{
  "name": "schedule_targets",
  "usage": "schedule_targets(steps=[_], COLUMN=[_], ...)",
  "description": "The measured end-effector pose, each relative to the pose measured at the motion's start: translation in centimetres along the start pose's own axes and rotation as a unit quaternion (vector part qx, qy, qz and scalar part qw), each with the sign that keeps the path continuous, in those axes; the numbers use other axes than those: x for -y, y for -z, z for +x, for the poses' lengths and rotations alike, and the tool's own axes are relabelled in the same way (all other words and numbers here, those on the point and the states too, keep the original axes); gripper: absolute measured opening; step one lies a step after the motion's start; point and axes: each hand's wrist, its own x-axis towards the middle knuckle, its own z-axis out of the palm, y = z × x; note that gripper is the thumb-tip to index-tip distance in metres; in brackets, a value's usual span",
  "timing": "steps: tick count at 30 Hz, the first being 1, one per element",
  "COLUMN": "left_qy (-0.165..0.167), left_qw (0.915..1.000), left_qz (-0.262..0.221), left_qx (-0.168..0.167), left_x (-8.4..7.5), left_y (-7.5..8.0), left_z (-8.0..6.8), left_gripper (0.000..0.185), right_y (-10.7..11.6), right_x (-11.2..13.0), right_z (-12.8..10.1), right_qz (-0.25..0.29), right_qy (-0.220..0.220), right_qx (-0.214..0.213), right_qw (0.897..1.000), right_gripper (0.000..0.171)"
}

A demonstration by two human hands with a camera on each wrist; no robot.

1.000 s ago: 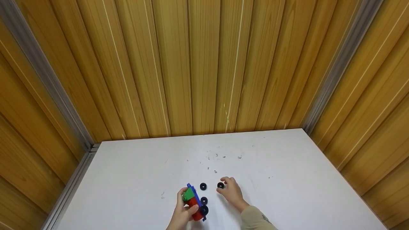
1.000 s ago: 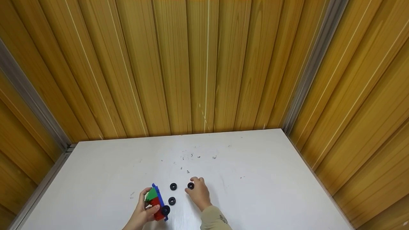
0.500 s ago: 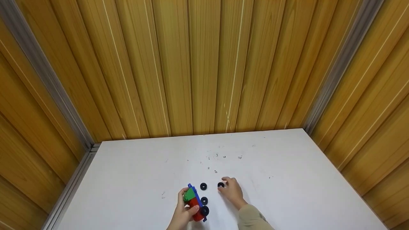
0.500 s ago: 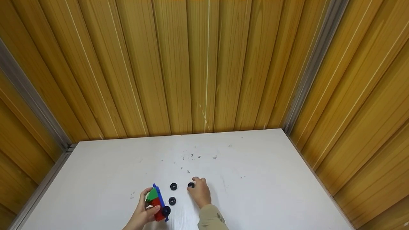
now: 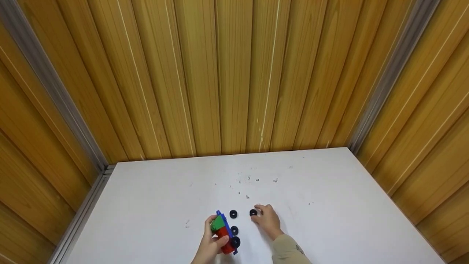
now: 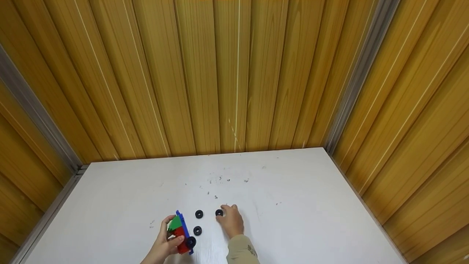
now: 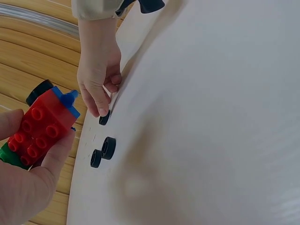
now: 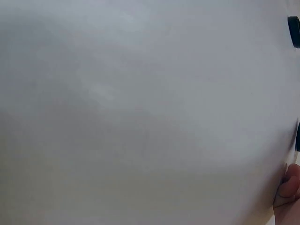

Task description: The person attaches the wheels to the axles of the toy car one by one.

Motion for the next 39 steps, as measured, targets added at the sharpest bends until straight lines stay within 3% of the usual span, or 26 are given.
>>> schedule_targets(steps=[9,26,39], left_qy=[-0.018,-0.018,-0.019], left_qw=[0.9998,0.9998,0.9998], left_qz=[-0.007,0.004,-0.004], left_qx=[0.003,0.0,0.005], left_x=[0.0,-0.2,-0.1], left_y=[0.1,0.0,0.2], left_z=[-0.2,-0.3,-0.1], left_gripper=[0.075,0.075,0.075], right_y=[-0.2,-0.5,-0.4], right_x=[0.4,0.2,-0.7], right_z=[-0.3,-0.4,-0.6], right_qz=[-0.022,-0.036,-0.04], right_qy=[-0.006,0.006,0.085], right_qx=[-0.017,-0.025,-0.066], right_qw=[1.0,0.999,0.993], right_gripper=[0.037,0.031,0.023])
